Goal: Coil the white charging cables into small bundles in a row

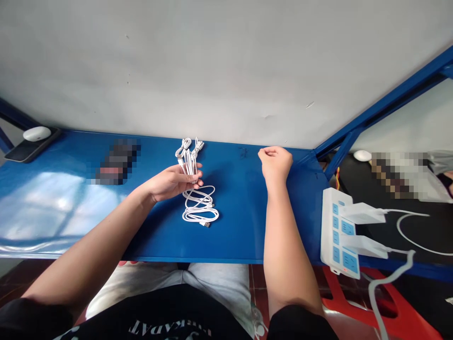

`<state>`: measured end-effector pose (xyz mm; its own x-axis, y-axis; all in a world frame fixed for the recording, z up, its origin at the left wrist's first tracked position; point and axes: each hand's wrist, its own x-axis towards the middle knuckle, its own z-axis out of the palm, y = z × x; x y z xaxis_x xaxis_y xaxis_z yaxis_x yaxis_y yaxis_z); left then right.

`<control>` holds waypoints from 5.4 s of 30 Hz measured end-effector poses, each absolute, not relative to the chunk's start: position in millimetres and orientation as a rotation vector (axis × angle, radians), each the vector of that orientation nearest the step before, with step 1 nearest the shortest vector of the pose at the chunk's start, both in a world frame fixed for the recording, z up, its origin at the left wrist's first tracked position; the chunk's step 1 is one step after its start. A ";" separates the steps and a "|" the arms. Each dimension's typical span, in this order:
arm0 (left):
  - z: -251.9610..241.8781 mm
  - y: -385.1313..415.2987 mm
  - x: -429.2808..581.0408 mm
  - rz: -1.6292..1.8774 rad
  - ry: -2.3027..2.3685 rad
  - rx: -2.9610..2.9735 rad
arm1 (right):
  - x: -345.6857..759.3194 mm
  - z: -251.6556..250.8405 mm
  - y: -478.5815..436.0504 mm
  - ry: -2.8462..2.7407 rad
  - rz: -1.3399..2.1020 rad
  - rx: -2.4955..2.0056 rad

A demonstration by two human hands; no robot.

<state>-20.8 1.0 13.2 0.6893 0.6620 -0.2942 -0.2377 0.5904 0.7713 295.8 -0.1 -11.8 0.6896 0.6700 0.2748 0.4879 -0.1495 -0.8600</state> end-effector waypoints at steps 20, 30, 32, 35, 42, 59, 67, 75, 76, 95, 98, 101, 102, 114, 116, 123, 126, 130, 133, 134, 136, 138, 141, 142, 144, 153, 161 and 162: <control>20.8 -9.3 -9.3 0.619 0.628 0.741 | 157.8 3.7 -37.1 -1.319 0.569 -1.036; 20.8 -9.8 -7.6 0.619 0.617 0.789 | 162.6 8.6 -44.6 -1.605 0.350 -1.081; 20.9 -9.0 -7.6 0.613 0.619 0.741 | 165.1 11.0 -44.7 -1.641 0.274 -1.110; 19.9 -7.0 -8.4 0.630 0.590 0.594 | 167.4 14.6 -46.1 -1.700 0.205 -1.132; 19.5 -7.5 -6.3 0.744 0.512 0.576 | 167.5 16.0 -46.5 -1.640 0.199 -1.132; 18.6 -7.9 -6.6 0.823 0.533 0.604 | 172.0 8.9 -39.2 -1.641 0.221 -1.195; 22.4 0.2 -25.0 0.444 0.428 0.635 | 181.3 5.2 -35.5 -1.618 0.749 -1.069; 21.6 1.2 -31.7 0.092 0.316 0.618 | 175.1 25.2 -54.5 -1.800 1.141 -0.889; 21.8 1.5 -31.5 0.106 0.330 0.619 | 175.3 25.6 -54.9 -1.808 1.080 -0.924; 21.6 -8.4 -7.6 0.559 0.588 0.754 | 177.7 18.7 -47.7 -1.736 0.686 -1.353; 17.5 -10.5 -5.0 0.652 0.601 0.823 | 175.9 18.3 -47.5 -1.764 0.617 -1.351; 8.8 -9.2 -4.3 0.707 0.614 0.947 | 173.8 18.0 -48.2 -1.731 0.606 -1.343; 6.0 -8.3 -4.5 0.717 0.620 1.000 | 173.2 17.8 -48.4 -1.701 0.631 -1.337; 12.3 -7.7 -8.3 0.783 0.583 1.279 | 182.2 16.0 -38.7 -0.929 1.636 -1.156; 11.6 -6.3 -9.2 0.796 0.576 1.239 | 182.9 16.3 -38.7 -0.945 1.671 -1.127; 5.3 2.1 -12.9 0.766 0.663 0.844 | 180.0 16.7 -43.7 -1.631 0.717 -1.193; 5.5 2.7 -12.6 0.727 0.655 0.770 | 179.0 16.2 -44.5 -1.802 0.518 -1.133; 5.1 0.6 -11.6 0.729 0.671 0.807 | 177.9 15.1 -44.6 -1.775 0.429 -1.147; 4.2 -1.5 -10.5 0.738 0.704 0.942 | 177.9 15.0 -45.3 -1.726 0.458 -1.188; 4.3 -2.3 -10.0 0.748 0.716 1.008 | 177.8 15.1 -45.6 -1.693 0.498 -1.205; 5.3 -3.9 -8.8 0.788 0.722 1.139 | 177.2 15.2 -45.9 -1.581 0.617 -1.238; 7.6 -5.5 -7.8 0.834 0.696 1.240 | 176.3 15.6 -45.6 -1.430 0.758 -1.259; 12.3 -7.3 -7.9 0.881 0.649 1.332 | 175.5 16.8 -43.8 -1.243 0.951 -1.254; 13.7 -7.7 -8.2 0.887 0.641 1.346 | 175.6 17.2 -42.8 -1.190 1.021 -1.244; 15.8 -8.1 -9.2 0.884 0.622 1.344 | 176.3 17.2 -40.6 -1.070 1.166 -1.214; 9.5 -4.7 -10.0 0.867 0.618 1.027 | 171.0 -0.6 -33.3 -0.962 1.321 -1.201; 2.6 1.2 -10.0 0.816 0.698 0.716 | 167.7 -4.2 -38.7 -1.591 0.602 -1.273; 1.3 1.1 -9.6 0.817 0.699 0.725 | 169.4 -2.5 -38.8 -1.634 0.568 -1.272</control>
